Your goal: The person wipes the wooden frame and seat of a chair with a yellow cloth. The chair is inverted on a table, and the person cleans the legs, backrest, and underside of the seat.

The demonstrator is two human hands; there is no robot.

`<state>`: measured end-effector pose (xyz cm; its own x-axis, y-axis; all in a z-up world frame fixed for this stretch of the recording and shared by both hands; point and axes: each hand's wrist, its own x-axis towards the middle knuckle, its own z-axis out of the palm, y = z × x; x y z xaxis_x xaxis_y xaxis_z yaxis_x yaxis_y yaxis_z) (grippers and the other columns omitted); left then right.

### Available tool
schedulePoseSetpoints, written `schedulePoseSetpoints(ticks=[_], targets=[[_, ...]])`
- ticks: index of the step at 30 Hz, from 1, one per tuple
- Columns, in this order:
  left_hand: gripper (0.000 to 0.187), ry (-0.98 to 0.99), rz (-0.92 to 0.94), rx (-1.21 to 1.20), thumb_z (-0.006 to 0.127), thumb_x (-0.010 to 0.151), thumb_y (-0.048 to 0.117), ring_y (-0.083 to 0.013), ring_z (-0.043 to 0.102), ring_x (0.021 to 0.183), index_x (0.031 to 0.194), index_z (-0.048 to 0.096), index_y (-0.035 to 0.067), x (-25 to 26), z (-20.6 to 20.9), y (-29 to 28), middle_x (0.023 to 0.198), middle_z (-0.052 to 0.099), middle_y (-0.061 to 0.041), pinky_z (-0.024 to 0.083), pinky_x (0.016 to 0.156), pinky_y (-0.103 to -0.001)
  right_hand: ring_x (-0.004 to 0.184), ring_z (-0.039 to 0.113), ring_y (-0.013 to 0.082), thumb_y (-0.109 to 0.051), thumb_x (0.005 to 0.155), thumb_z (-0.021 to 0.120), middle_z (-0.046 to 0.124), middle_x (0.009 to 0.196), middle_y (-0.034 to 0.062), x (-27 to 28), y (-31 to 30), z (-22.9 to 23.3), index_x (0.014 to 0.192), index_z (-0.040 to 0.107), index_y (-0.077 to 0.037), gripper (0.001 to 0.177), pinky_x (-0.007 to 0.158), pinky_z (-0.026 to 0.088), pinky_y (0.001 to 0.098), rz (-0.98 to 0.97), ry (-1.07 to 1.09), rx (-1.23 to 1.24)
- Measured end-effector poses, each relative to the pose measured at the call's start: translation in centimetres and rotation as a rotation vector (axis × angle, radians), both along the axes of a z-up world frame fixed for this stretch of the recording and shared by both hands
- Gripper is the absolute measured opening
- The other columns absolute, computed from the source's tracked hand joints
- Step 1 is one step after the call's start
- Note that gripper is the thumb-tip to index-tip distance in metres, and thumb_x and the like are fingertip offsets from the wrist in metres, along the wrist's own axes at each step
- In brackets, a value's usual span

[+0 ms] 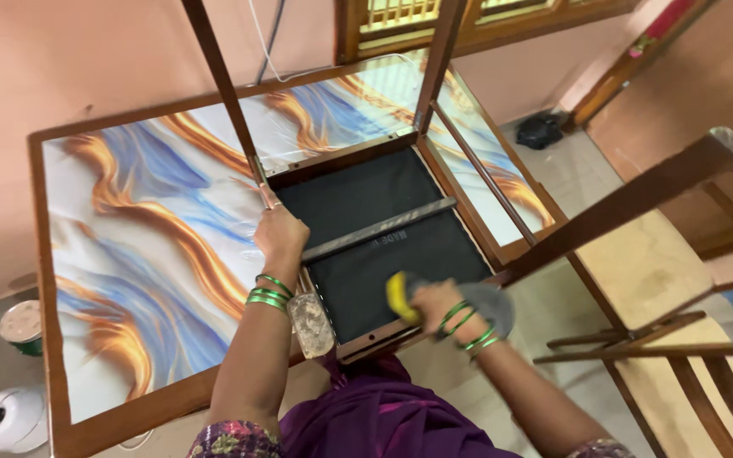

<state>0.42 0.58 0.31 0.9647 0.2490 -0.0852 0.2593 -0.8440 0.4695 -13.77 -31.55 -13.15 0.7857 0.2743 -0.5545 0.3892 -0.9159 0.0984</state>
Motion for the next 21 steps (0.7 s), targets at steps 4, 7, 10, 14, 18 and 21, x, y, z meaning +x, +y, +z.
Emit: schedulePoseSetpoints(ticks=[4, 7, 10, 14, 18, 21], targets=[[0.097, -0.012, 0.015, -0.021, 0.065, 0.084, 0.011, -0.0381, 0.071, 0.098, 0.164, 0.011, 0.006, -0.1, -0.4, 0.0, 0.112, 0.069, -0.022, 0.057, 0.085, -0.048, 0.12, 0.067, 0.0329, -0.003, 0.068, 0.067, 0.074, 0.125, 0.0091, -0.4, 9.2, -2.8, 0.127, 0.076, -0.02, 0.062, 0.099, 0.054, 0.0392, 0.069, 0.071, 0.778], [0.097, 0.018, 0.023, -0.025, 0.066, 0.084, 0.013, -0.0378, 0.071, 0.099, 0.164, 0.011, 0.007, -0.1, -0.3, 0.0, 0.113, 0.069, -0.022, 0.056, 0.086, -0.048, 0.114, 0.072, 0.0264, -0.016, 0.083, 0.078, 0.073, 0.121, 0.011, 3.1, 6.8, -0.9, 0.126, 0.068, -0.012, 0.044, 0.099, 0.054, 0.0338, -0.338, 0.04, 0.958], [0.099, 0.014, 0.022, -0.009, 0.066, 0.081, 0.011, -0.0377, 0.071, 0.1, 0.163, 0.01, 0.007, 0.1, -0.2, -0.1, 0.114, 0.068, -0.022, 0.056, 0.086, -0.048, 0.11, 0.074, 0.0286, 0.006, 0.075, 0.06, 0.076, 0.116, 0.0154, 7.2, -1.7, 3.0, 0.125, 0.072, -0.012, 0.055, 0.095, 0.057, 0.0362, -0.588, -0.396, 1.033], [0.098, 0.017, 0.025, 0.012, 0.064, 0.083, 0.01, -0.0375, 0.071, 0.1, 0.164, 0.01, 0.007, 0.5, -0.6, -0.2, 0.114, 0.068, -0.022, 0.057, 0.086, -0.047, 0.115, 0.061, 0.0433, -0.014, 0.08, 0.071, 0.064, 0.121, 0.0227, 9.7, -8.2, 4.8, 0.149, 0.051, -0.016, 0.072, 0.1, 0.051, 0.0489, -0.617, -0.631, 0.332], [0.098, 0.02, 0.024, 0.006, 0.063, 0.083, 0.01, -0.0384, 0.071, 0.099, 0.165, 0.009, 0.006, 0.1, -0.7, -0.1, 0.113, 0.069, -0.023, 0.057, 0.086, -0.047, 0.124, 0.052, 0.043, -0.02, 0.089, 0.059, 0.052, 0.135, 0.0184, 9.3, -3.6, 0.8, 0.148, 0.046, -0.019, 0.06, 0.095, 0.052, 0.0544, -0.697, -0.425, 0.181], [0.099, 0.04, 0.026, 0.028, 0.063, 0.083, 0.01, -0.0384, 0.071, 0.098, 0.165, 0.008, 0.006, 0.3, -0.4, 0.1, 0.111, 0.069, -0.023, 0.057, 0.085, -0.047, 0.122, 0.055, 0.0396, -0.02, 0.1, 0.051, 0.053, 0.134, 0.0194, 6.6, 5.1, -1.2, 0.139, 0.055, -0.013, 0.04, 0.097, 0.054, 0.0513, -0.567, -0.424, 0.277]])
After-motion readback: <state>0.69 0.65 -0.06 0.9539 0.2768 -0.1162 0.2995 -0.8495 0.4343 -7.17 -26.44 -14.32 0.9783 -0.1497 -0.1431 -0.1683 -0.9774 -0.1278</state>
